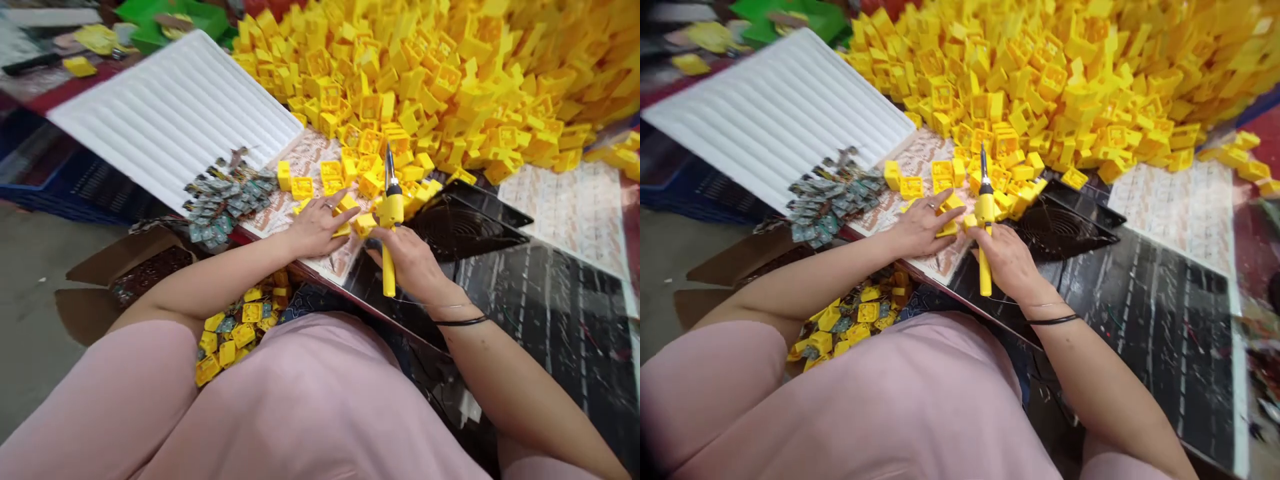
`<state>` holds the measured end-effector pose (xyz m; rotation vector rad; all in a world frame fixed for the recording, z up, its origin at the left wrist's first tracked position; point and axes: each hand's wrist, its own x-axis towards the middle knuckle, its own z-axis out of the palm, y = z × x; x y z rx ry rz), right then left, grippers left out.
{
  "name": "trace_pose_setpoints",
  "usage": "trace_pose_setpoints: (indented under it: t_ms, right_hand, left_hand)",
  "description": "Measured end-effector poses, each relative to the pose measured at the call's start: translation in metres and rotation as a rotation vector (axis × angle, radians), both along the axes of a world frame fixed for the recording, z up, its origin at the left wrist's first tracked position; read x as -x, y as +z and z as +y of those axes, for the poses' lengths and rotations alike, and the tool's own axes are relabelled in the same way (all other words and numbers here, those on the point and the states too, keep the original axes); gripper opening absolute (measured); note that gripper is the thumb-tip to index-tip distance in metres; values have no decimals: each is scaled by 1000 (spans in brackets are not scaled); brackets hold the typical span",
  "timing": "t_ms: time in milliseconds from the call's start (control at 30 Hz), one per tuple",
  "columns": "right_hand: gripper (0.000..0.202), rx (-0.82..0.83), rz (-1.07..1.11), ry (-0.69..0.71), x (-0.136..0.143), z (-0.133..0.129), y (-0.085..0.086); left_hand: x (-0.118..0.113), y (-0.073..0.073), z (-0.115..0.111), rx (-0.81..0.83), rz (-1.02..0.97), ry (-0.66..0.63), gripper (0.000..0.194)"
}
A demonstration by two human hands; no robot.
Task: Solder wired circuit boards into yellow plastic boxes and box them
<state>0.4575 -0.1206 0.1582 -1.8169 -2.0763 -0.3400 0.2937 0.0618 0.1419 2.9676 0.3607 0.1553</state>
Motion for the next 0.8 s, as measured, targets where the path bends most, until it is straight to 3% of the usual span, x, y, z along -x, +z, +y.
trace_pose_setpoints:
  t_ms: [133,333,433,533,667,733,800]
  right_hand:
    - [21,3,-91,-3,-7,32,-9]
    - [28,-20,-72,-97,-7,48,-12]
    - [29,-43,-18,-199,-3,30,-2]
    - [24,-77,116,-205,11,-2,8]
    - [15,-65,223,-218,35,-42,6]
    - [14,-87,132,-266,41,-55,1]
    - [18,-146,6,-303,41,-64,-1]
  left_hand:
    - [1,3,23,114,-83,-35,59]
    - [-1,11,50,312,-297,100,56]
    - [-5,18,59,443,-357,138,56]
    - [-6,21,56,684,-387,113,60]
    - [-7,18,33,968,49,-117,65]
    - [-11,18,23,928,167,-181,73]
    - [-16,18,17,747,160,-184,79]
